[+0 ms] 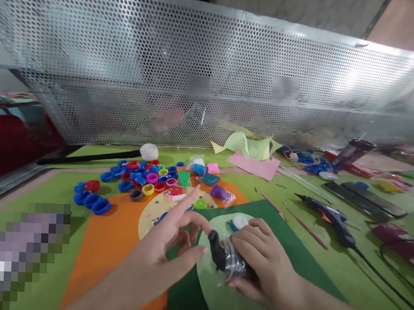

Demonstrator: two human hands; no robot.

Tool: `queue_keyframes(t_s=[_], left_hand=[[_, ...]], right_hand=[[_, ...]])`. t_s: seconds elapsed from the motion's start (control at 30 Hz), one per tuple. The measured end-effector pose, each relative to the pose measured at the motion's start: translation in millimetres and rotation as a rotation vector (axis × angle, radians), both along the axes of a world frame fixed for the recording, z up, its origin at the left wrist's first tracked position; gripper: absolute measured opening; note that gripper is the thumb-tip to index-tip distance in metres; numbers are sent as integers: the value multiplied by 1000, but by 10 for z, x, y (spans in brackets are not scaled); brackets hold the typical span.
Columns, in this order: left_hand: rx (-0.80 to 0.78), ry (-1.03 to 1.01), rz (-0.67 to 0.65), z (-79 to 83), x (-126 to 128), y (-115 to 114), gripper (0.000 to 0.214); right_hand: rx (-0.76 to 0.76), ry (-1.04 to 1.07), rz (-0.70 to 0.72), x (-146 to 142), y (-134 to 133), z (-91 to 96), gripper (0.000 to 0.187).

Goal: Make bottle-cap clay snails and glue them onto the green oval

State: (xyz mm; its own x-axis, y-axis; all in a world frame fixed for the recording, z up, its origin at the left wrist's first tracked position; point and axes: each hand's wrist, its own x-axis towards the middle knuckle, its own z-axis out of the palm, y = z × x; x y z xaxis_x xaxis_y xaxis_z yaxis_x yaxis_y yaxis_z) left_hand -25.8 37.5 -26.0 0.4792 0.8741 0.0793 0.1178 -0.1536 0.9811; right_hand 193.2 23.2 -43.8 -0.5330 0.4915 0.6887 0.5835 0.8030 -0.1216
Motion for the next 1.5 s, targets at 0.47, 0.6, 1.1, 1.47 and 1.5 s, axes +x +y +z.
queue_keyframes(t_s=[0.47, 0.6, 1.1, 1.47, 1.5], left_hand=[[329, 414, -118, -120, 31, -24, 77], [388, 421, -86, -163, 60, -35, 79], [174, -15, 117, -81, 213, -129, 81], [166, -111, 280, 100, -2, 66, 50], [337, 55, 240, 66, 3, 52, 44]], right_hand=[[-5, -81, -102, -38, 1, -111, 46], [82, -127, -123, -46, -6, -110, 39], [36, -63, -62, -54, 12, 41, 35], [-68, 99, -57, 82, 72, -27, 38], [-74, 97, -48, 63, 64, -30, 41]])
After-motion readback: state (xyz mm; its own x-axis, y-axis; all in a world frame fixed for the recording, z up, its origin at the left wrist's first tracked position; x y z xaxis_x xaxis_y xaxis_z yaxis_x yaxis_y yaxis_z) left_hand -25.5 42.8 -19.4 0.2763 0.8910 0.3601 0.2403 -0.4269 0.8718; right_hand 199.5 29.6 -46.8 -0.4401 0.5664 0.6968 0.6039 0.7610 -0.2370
